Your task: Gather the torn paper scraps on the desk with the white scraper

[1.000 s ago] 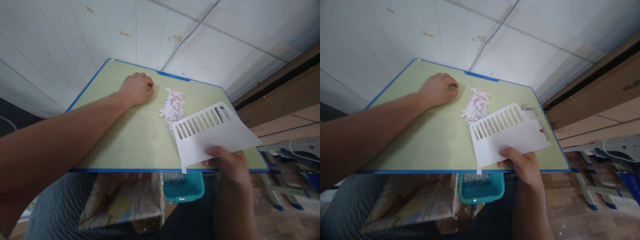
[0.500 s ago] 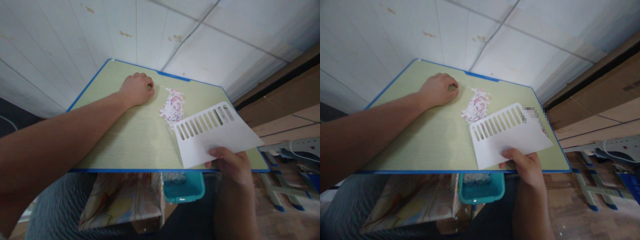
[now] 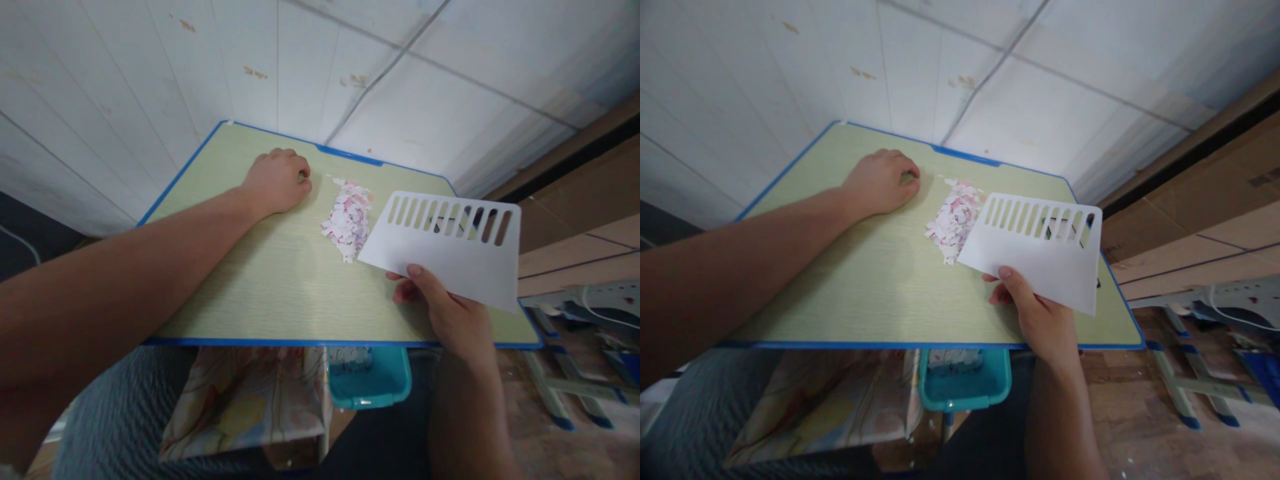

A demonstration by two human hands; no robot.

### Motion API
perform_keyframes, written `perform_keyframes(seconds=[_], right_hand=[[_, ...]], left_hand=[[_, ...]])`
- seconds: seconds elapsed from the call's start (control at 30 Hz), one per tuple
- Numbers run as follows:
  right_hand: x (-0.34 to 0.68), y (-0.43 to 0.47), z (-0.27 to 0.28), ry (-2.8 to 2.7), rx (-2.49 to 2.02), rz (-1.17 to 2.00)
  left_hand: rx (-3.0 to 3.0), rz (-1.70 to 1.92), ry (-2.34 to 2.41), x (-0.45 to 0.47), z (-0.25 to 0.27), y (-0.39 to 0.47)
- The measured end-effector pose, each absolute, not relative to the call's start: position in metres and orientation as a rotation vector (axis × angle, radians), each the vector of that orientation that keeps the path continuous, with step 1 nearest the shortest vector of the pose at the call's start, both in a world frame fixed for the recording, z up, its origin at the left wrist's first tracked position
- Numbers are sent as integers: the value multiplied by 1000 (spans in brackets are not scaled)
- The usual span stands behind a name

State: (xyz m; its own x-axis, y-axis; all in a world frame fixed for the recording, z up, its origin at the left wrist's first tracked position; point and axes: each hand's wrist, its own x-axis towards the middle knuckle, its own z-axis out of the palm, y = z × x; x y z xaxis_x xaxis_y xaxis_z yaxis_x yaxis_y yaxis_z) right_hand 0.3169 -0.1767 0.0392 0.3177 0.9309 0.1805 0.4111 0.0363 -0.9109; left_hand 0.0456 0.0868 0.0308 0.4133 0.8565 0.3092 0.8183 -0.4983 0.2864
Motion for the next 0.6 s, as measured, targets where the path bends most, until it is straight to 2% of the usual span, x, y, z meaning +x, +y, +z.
perform_keyframes(seconds=[0.2,0.6], right_hand=[[317,-175,39,-1360,-1604,614],[332,-185,24,-1148,-1467,704]], left_hand=[[2551,617,1548,47,33,85],[2547,624,1545,46,33,85]])
